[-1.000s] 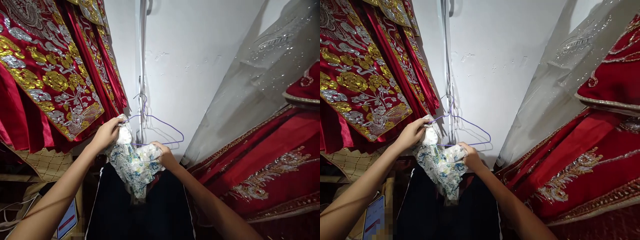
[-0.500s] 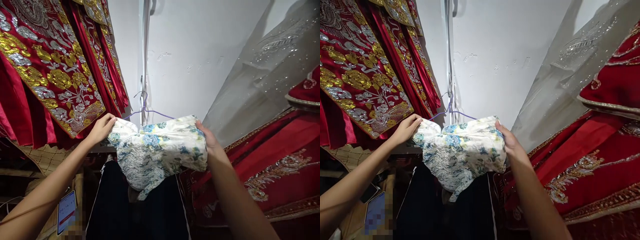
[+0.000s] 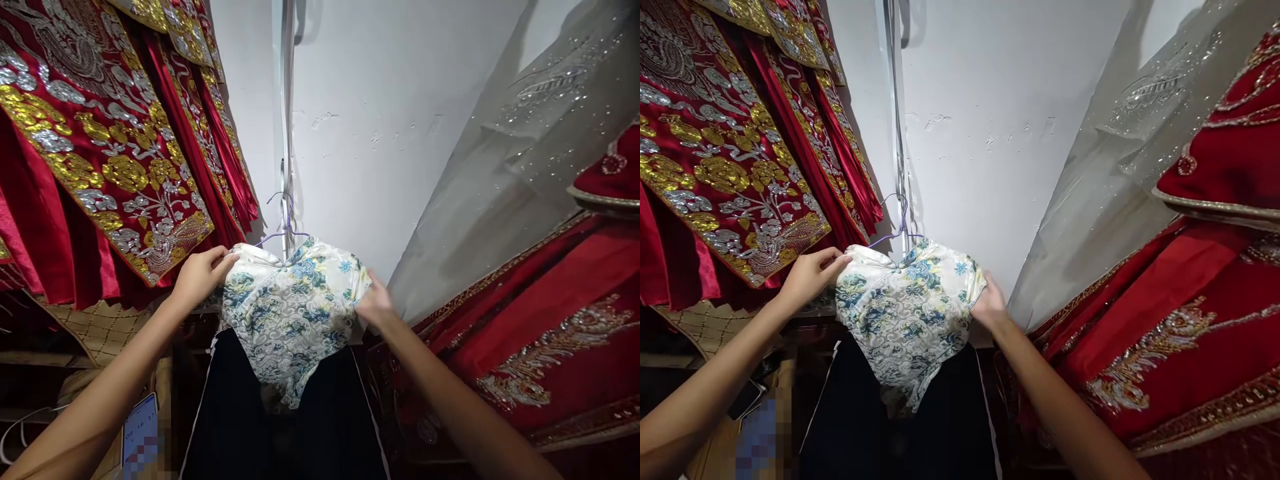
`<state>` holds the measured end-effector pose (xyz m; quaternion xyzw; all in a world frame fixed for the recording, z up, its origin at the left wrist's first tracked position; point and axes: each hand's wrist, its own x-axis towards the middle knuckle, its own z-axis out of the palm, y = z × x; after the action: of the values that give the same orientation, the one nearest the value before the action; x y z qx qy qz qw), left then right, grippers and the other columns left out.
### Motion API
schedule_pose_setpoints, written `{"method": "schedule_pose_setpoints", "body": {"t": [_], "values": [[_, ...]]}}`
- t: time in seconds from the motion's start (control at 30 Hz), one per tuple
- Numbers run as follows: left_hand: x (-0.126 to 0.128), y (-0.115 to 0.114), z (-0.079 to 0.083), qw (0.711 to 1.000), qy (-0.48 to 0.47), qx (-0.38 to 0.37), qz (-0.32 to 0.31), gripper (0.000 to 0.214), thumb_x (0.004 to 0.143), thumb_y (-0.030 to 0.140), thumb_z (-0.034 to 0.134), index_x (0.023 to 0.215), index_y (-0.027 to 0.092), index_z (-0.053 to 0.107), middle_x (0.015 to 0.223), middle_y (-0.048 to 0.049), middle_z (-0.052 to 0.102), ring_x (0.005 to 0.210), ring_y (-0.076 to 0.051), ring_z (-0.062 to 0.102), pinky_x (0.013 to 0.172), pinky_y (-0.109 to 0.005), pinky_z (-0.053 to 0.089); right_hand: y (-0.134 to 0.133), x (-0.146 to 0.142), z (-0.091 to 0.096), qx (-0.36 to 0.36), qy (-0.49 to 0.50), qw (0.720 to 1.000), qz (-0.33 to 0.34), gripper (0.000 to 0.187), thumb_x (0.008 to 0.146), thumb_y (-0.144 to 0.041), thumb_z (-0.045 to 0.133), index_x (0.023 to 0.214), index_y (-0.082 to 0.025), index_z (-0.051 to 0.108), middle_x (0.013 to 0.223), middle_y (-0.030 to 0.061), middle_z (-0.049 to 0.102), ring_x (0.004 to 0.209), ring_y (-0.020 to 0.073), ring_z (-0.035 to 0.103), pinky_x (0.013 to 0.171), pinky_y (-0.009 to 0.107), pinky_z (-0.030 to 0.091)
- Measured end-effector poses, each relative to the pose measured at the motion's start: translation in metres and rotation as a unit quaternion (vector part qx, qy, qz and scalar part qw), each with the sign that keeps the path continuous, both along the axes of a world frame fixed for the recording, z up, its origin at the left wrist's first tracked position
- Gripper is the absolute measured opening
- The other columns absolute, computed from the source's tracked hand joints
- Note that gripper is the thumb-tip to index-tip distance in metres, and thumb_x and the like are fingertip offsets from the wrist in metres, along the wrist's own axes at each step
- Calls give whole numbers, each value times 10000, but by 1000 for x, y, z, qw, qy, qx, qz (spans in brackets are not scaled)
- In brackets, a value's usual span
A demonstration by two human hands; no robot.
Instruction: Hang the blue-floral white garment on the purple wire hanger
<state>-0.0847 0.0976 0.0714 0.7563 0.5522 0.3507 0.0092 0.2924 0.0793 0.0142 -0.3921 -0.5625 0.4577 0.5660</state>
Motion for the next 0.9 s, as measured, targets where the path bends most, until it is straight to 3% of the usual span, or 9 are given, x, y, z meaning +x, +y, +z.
{"method": "schedule_pose_setpoints", "body": {"t": [0.1, 0.23, 0.37, 0.53, 0.63, 0.8, 0.9], "values": [[17, 3, 10, 999, 7, 37, 2, 367, 947, 522, 449, 1031, 255, 686, 881, -23, 719, 771, -201, 632, 681, -270, 417, 9, 31, 16, -29, 25, 999, 19, 785, 871, -782, 317, 1236, -163, 633, 1175, 171, 698, 1142, 336, 646, 924, 539, 524], [51, 15, 33, 995, 7, 79, -53, 384, 979, 483, 396, 1082, 244, 679, 1091, -57, 714, 987, -233, 640, 840, -304, 449, 3, 46, 40, -18, 37, 999, -20, 673, 900, -682, 389, 1317, -196, 595, 1219, 144, 689, 1179, 342, 633, 975, 569, 501], [75, 25, 45, 993, 17, 79, -82, 355, 963, 474, 442, 1045, 220, 676, 989, -67, 718, 890, -234, 636, 752, -302, 436, -30, 32, 44, -8, 65, 997, -44, 689, 913, -698, 333, 1343, -224, 587, 1243, 128, 684, 1212, 345, 615, 986, 563, 509], [79, 33, 38, 992, 11, 85, -94, 341, 976, 431, 420, 926, 180, 646, 763, -39, 658, 698, -184, 569, 652, -276, 380, -74, 9, 36, -60, 61, 996, -11, 619, 920, -640, 409, 1341, -225, 594, 1199, 104, 709, 1205, 340, 622, 1011, 529, 508], [79, 40, 39, 990, 1, 98, -97, 352, 983, 422, 399, 909, 182, 647, 798, -50, 672, 741, -192, 587, 691, -285, 401, -72, 0, 45, -73, 53, 996, 9, 610, 921, -640, 428, 1341, -230, 596, 1176, 97, 717, 1200, 331, 624, 1019, 498, 506], [92, 47, 56, 990, 23, 110, -80, 337, 970, 412, 428, 915, 188, 673, 871, -89, 704, 819, -235, 624, 743, -329, 414, -61, -4, 51, -3, 51, 999, 12, 713, 925, -712, 276, 1415, -259, 527, 1240, 105, 683, 1189, 314, 629, 993, 520, 510], [100, 40, 56, 989, 56, 107, -80, 358, 961, 455, 442, 834, 192, 649, 805, -88, 684, 831, -257, 606, 796, -374, 415, -83, -4, 45, -36, 37, 994, 93, 805, 888, -792, 228, 1475, -290, 457, 1272, 111, 671, 1174, 309, 643, 945, 506, 532]]}}
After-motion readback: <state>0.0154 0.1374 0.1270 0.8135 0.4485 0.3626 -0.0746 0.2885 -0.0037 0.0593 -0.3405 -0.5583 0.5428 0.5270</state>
